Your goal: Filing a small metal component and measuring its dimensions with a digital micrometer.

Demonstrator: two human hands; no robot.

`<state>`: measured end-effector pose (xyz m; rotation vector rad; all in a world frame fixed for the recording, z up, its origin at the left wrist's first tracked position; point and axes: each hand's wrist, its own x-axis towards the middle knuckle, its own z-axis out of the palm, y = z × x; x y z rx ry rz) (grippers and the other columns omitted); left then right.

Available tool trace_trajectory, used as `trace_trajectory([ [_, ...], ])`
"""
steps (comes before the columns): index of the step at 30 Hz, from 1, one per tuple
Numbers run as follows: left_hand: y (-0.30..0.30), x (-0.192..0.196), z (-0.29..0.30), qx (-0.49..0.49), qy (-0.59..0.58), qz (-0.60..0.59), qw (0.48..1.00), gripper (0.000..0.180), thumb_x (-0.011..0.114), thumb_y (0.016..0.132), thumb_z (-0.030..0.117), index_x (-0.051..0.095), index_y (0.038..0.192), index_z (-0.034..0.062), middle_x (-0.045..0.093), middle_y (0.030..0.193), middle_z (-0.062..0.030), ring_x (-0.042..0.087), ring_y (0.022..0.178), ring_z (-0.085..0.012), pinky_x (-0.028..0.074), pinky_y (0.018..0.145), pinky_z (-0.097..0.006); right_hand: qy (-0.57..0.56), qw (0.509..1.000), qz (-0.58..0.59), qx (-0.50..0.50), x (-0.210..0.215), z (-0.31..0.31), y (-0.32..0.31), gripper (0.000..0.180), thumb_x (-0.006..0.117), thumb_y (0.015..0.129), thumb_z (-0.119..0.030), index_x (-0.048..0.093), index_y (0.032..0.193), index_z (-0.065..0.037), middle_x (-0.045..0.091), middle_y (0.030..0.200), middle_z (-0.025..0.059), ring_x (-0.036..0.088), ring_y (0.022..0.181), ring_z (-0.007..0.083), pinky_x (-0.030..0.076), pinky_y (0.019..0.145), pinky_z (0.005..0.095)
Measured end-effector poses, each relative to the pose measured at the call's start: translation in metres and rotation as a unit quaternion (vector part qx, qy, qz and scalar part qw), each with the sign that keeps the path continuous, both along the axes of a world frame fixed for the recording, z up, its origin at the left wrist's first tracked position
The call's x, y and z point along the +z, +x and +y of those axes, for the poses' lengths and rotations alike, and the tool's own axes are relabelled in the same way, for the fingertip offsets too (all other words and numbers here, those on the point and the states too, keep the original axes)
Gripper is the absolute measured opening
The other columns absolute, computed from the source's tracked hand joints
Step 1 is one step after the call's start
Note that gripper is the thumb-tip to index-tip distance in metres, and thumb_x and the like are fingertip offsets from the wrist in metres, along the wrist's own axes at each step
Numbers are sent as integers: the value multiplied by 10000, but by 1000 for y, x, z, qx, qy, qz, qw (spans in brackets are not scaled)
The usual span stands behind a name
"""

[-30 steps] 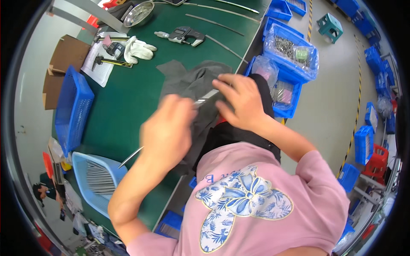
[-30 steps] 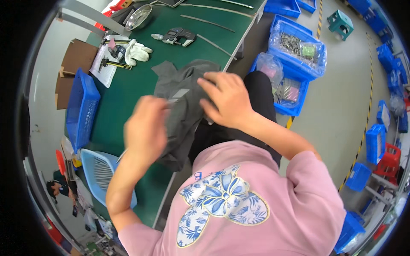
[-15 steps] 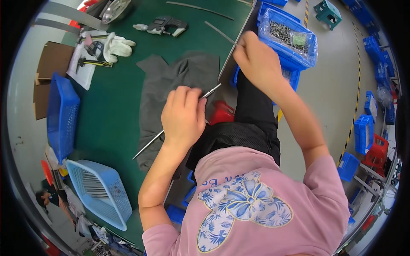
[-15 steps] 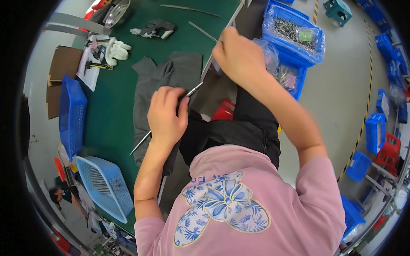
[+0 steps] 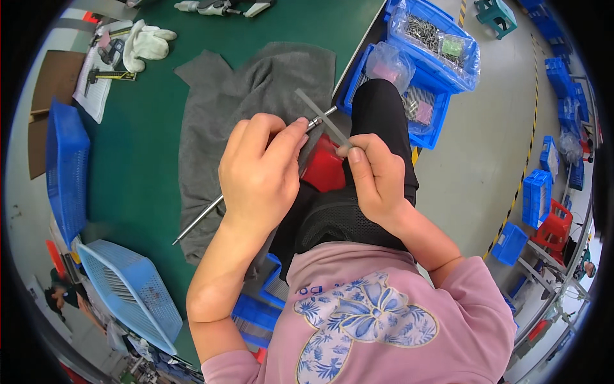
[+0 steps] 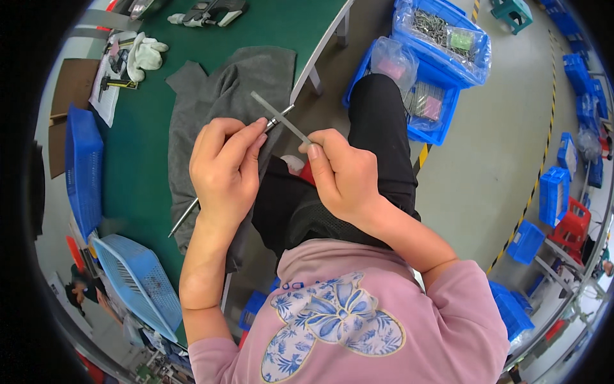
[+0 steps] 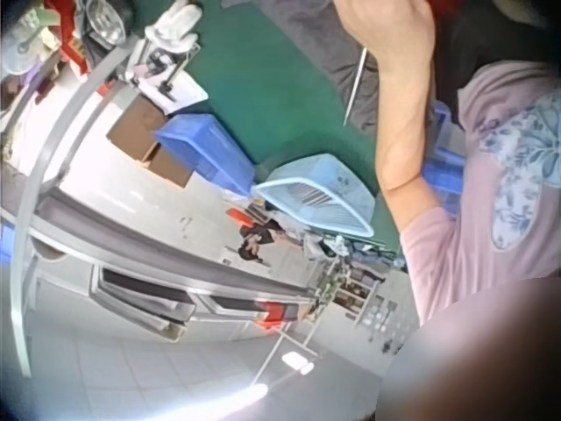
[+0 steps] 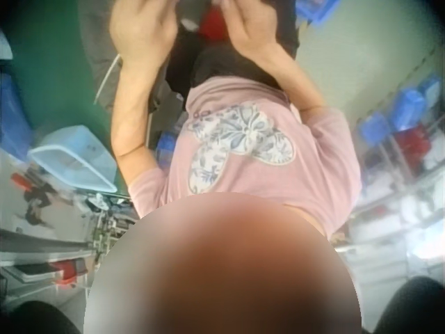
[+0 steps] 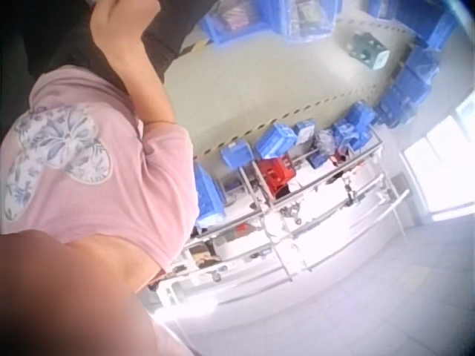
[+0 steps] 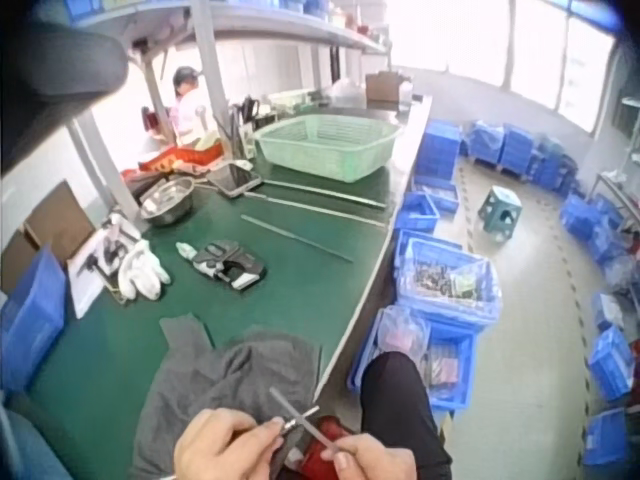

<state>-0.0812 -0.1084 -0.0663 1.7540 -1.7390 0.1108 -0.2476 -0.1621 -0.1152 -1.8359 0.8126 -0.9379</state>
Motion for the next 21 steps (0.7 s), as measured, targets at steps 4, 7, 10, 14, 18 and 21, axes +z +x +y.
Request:
trace_trajectory([
  [4, 0, -2, -1, 0, -11, -9, 1000, 214, 731, 691, -2, 707, 900, 38, 562, 790, -48, 543, 691, -225, 450, 584, -333, 7, 1000, 2, 0, -7, 6, 1, 62, 546, 929, -41, 589, 965, -14, 671, 741, 108, 636, 548, 232, 462, 501, 291],
  [7, 0, -3, -1, -2, -10, -5, 1000, 213, 731, 692, -2, 706, 900, 38, 561, 789, -48, 540, 690, -225, 449, 582, -333, 3, 1000, 6, -9, -10, 9, 0, 63, 548, 920, -23, 583, 971, -6, 672, 763, 113, 635, 555, 235, 464, 505, 293],
  [10, 1, -3, -1, -5, -6, -3, 1000, 214, 731, 693, 1, 705, 902, 39, 560, 787, -48, 537, 688, -225, 448, 581, -333, -7, 1000, 2, -10, -11, 9, 0, 66, 548, 913, -9, 580, 970, 1, 673, 782, 118, 635, 558, 234, 465, 505, 295],
  [14, 1, -2, -1, -6, -7, -9, 1000, 218, 734, 692, 5, 704, 905, 42, 559, 786, -46, 535, 687, -224, 448, 581, -333, -13, 1000, -6, -2, -14, 9, 1, 64, 544, 913, -4, 577, 968, 5, 674, 779, 119, 635, 556, 238, 464, 505, 294],
  [18, 0, -2, -1, -7, -6, -9, 1000, 222, 737, 689, 7, 704, 906, 43, 554, 784, -46, 535, 686, -223, 448, 580, -332, 32, 999, -42, -8, -14, 12, 3, 90, 554, 901, 19, 582, 986, 4, 652, 737, 111, 619, 539, 217, 460, 507, 281],
  [21, -1, 1, -1, -1, 7, 8, 1000, 188, 729, 731, -18, 711, 910, 33, 555, 766, -67, 548, 675, -228, 431, 581, -330, 68, 993, -98, -28, -19, 15, 7, 135, 568, 887, 34, 593, 1016, 4, 632, 706, 104, 603, 523, 198, 453, 502, 272],
])
